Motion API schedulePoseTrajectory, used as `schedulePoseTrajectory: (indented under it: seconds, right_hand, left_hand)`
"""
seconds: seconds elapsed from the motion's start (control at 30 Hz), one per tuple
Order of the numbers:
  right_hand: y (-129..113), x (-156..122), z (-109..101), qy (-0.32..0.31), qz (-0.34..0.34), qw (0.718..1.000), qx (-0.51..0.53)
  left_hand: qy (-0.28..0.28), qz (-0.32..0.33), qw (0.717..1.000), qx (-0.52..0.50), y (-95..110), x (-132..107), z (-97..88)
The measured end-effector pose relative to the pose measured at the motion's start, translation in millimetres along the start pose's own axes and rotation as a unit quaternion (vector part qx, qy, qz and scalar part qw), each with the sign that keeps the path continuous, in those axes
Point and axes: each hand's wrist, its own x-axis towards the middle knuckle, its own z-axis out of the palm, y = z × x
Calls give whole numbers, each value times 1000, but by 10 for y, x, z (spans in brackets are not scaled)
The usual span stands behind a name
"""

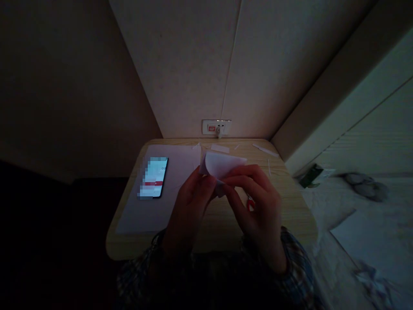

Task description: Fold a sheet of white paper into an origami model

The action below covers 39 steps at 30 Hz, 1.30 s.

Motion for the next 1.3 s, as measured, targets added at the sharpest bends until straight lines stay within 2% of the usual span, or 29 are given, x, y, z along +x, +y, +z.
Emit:
schedulePoseTrajectory:
  seconds: [0.13,0.3,0.37,0.47,0.53,0.7,0.8,1.0,1.17,1.3]
  right_hand:
    - [11,-14,5,-15,-5,999,-31]
    - [16,-10,-58,-42,6,997,-57]
    - [21,9,-101,-30,21,998,-49]
    - [52,59,-158,21,37,999,-27]
    - [88,100,-182,29,47,998,6]
    - [159,177,-199,-72,110,981,141]
    - [157,194,-206,-90,143,970,172]
    - [144,196,-227,-88,141,973,160]
    - [139,188,-217,-90,101,980,144]
    - [112,187,-208,-82,97,982,138]
  left_hand:
    - [14,-3,1000,16,-13,12,-11]
    - [39,11,990,137,-28,47,-112]
    - [32,-2,987,159,-6,61,-154]
    - [-6,-41,983,177,62,70,-175]
    - [-33,-62,981,183,120,68,-157]
    - [-109,-114,971,178,223,38,-91]
    - [-147,-152,962,174,217,30,-104]
    - [-127,-158,956,211,142,67,-200]
    - [-122,-161,956,211,190,101,-207]
    - [-119,-167,956,212,216,103,-200]
